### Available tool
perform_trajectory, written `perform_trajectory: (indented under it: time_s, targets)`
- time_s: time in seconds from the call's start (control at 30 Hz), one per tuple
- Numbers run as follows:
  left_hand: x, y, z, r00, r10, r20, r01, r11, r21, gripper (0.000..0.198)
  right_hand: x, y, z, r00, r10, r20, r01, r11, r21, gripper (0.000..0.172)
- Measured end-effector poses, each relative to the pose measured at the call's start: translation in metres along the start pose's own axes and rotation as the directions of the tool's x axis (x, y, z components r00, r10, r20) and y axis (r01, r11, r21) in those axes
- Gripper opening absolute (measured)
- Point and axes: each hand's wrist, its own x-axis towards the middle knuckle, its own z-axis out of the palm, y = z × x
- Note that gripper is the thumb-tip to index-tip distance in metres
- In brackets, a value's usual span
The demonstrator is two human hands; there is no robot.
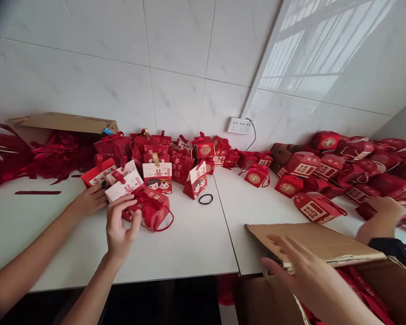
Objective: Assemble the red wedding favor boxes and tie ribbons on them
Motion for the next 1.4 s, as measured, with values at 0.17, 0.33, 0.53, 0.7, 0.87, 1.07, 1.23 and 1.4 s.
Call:
perform_trajectory:
  time_s: [0.17,0.33,0.53,0.7,0.87,1.07,1.23,1.4]
  targets:
    - [0.009,-0.058,-0.025,0.967,-0.237,0.090,0.234,0.971,0.047,0.021,0.057,-0.146,0.061,0.768,-0.503,0.396,0.461,0.864,0.205,0.070]
    - [0.052,-0.120,-0.085,0.962,-0.272,0.037,0.270,0.961,0.060,0.014,0.110,-0.223,0.121,0.698,-0.472,0.538,0.384,0.881,0.276,0.119]
    - [0.084,-0.163,-0.157,0.930,-0.330,-0.164,0.348,0.932,0.098,0.020,0.115,-0.209,0.121,0.634,-0.506,0.584,0.163,0.826,0.539,0.112]
    - [0.058,-0.113,-0.115,0.867,-0.498,0.009,0.497,0.864,-0.079,0.027,0.082,-0.176,0.122,0.867,-0.327,0.377,-0.039,0.708,0.705,0.071]
    - [-0.010,-0.040,-0.013,0.740,-0.527,0.417,0.623,0.772,-0.130,0.026,0.065,-0.177,0.146,0.930,-0.108,0.351,-0.206,0.637,0.742,0.048]
    - [-0.031,-0.023,0.013,0.626,-0.549,0.554,0.734,0.654,-0.181,0.041,0.058,-0.176,0.158,0.928,-0.157,0.339,-0.211,0.528,0.823,0.044]
    - [-0.035,-0.030,0.015,0.632,-0.562,0.533,0.747,0.623,-0.230,0.041,0.057,-0.163,0.159,0.929,-0.331,0.167,0.040,0.538,0.842,0.076]
    - [-0.043,-0.014,0.011,0.747,-0.578,0.330,0.663,0.684,-0.303,0.030,0.052,-0.163,0.155,0.896,-0.381,0.227,-0.032,0.454,0.890,0.080]
